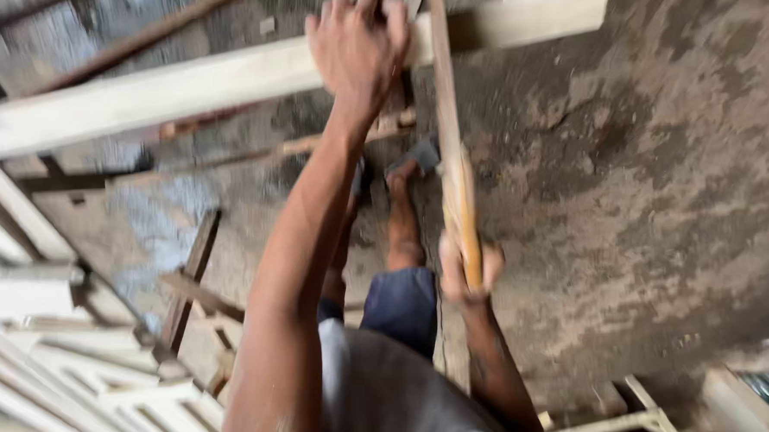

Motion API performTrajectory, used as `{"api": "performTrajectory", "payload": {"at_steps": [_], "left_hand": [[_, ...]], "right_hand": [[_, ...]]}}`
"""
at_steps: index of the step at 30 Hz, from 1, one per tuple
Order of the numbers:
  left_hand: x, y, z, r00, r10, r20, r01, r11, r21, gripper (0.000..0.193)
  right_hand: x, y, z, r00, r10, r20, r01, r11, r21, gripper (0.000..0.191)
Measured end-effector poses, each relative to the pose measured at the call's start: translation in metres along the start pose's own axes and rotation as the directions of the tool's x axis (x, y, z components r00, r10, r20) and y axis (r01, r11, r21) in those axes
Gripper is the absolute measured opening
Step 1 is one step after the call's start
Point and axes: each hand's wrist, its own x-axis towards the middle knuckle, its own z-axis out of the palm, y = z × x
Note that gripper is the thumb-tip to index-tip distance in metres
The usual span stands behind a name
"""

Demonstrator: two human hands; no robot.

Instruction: The person uses a hand saw to cut a piece of light-colored wood clamped to a wooden workbench. They position the wood, saw through it, and then move the cut piece aside before repeating the process on another piece of wood.

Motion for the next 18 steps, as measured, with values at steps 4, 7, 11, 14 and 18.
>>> {"api": "performTrajectory", "payload": {"at_steps": [4, 7, 11, 14, 18], "left_hand": [[0.004, -0.001, -0.006, 0.995, -0.032, 0.095, 0.031, 0.999, 0.011, 0.037], [-0.003, 0.0, -0.005, 0.993, 0.032, -0.112, -0.031, 0.999, 0.016, 0.032], [-0.005, 0.001, -0.005, 1.0, 0.028, 0.008, -0.028, 0.999, -0.022, 0.022], [0.004, 0.002, -0.012, 0.991, -0.031, 0.129, 0.04, 0.997, -0.067, 0.026], [0.014, 0.005, -0.021, 0.986, 0.032, -0.166, -0.04, 0.998, -0.043, 0.026]], "right_hand": [[-0.068, -0.072, -0.054, 0.998, 0.06, -0.03, -0.06, 0.998, 0.008, 0.018], [-0.026, -0.025, -0.024, 1.0, -0.028, -0.003, 0.028, 0.999, -0.032, 0.017], [0.012, 0.052, 0.02, 0.999, -0.034, -0.037, 0.035, 0.999, 0.019, 0.017], [-0.067, -0.014, -0.031, 0.999, 0.04, -0.006, -0.04, 0.999, -0.022, 0.017], [-0.103, -0.073, -0.071, 0.999, 0.039, -0.013, -0.039, 0.999, -0.005, 0.016]]}}
